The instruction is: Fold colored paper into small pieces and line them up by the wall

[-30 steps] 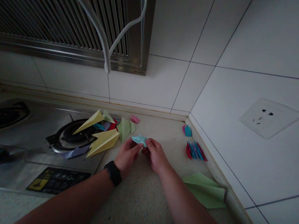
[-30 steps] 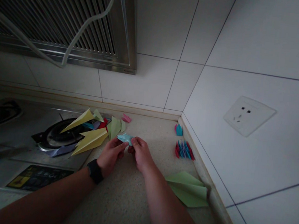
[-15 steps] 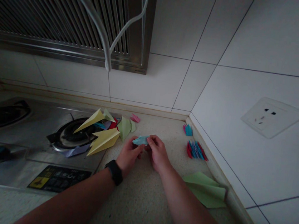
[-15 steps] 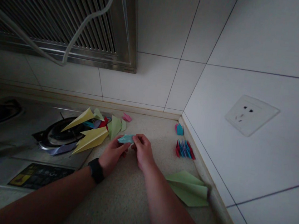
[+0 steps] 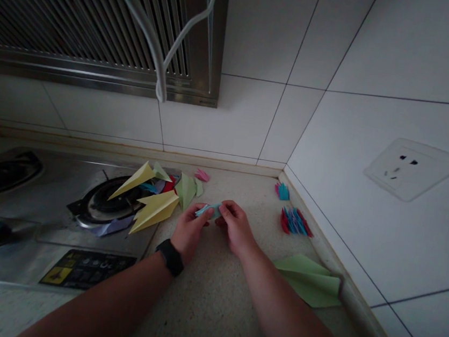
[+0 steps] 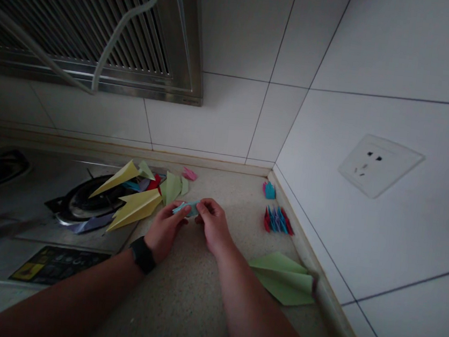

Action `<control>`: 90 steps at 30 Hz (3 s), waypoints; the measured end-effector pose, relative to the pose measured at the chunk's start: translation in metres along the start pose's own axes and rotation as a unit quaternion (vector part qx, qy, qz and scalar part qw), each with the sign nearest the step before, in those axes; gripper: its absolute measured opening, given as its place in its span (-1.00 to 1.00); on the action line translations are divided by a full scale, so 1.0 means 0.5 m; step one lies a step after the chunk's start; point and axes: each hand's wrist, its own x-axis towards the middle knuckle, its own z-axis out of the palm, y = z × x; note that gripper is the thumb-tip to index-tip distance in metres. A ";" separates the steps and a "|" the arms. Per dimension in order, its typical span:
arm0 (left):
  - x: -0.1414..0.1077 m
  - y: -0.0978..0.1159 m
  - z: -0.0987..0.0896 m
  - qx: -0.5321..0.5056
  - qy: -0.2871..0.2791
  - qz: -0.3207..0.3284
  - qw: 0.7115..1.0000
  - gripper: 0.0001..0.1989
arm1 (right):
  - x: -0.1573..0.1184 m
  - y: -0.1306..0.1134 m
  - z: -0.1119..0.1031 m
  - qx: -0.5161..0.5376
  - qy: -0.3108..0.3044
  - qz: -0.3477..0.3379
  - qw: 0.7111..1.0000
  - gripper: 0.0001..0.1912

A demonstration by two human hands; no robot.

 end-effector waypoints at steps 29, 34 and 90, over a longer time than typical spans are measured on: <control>0.000 -0.002 -0.002 -0.013 0.034 -0.014 0.999 -0.66 | 0.011 0.007 -0.005 0.065 0.033 -0.005 0.997 -0.76; 0.003 -0.001 -0.004 -0.016 0.068 -0.013 0.997 -0.60 | 0.012 0.011 -0.006 0.038 0.034 -0.014 0.999 -0.77; -0.018 0.004 0.002 0.055 -0.038 0.036 0.997 -0.48 | -0.037 -0.031 -0.021 0.163 0.005 0.047 0.985 -0.79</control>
